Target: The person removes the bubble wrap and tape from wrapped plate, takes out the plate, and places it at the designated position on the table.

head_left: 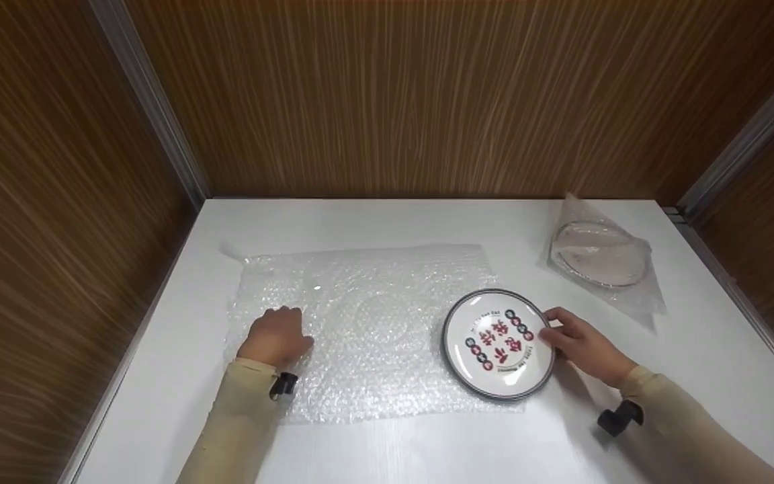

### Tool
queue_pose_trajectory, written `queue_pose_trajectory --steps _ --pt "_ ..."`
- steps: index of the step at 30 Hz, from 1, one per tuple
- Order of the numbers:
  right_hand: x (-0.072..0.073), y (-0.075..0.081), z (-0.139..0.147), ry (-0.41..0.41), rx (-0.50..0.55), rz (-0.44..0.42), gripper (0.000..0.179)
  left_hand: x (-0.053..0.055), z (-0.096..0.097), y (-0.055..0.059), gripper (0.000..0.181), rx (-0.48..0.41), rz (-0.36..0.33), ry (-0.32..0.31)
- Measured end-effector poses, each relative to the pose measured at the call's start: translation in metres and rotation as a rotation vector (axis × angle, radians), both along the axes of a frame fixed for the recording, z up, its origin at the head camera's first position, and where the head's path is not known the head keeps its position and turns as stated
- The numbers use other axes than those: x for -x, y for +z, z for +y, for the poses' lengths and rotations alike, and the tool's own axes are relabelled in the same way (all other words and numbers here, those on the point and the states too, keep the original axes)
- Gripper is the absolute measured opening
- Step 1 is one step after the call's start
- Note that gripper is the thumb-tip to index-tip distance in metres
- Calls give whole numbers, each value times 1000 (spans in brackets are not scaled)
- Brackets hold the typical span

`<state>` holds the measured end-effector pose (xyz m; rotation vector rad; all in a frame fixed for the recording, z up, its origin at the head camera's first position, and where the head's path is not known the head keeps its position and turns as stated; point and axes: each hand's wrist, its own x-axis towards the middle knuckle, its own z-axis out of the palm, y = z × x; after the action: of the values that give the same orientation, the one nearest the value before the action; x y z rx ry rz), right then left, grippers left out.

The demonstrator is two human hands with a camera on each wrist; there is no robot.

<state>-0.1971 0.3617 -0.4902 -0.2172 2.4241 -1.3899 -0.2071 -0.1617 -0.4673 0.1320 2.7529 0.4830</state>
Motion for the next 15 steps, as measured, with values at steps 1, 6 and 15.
queue_pose_trajectory --steps 1,6,15 --pt "-1 2 10 13 -9 0 36 0 -1 1 43 -3 -4 -2" --pt "-6 12 60 65 -77 -25 35 0 -6 3 42 -4 -20 -8" --pt "-15 23 123 75 -222 -109 43 -5 2 2 49 27 -12 -15"
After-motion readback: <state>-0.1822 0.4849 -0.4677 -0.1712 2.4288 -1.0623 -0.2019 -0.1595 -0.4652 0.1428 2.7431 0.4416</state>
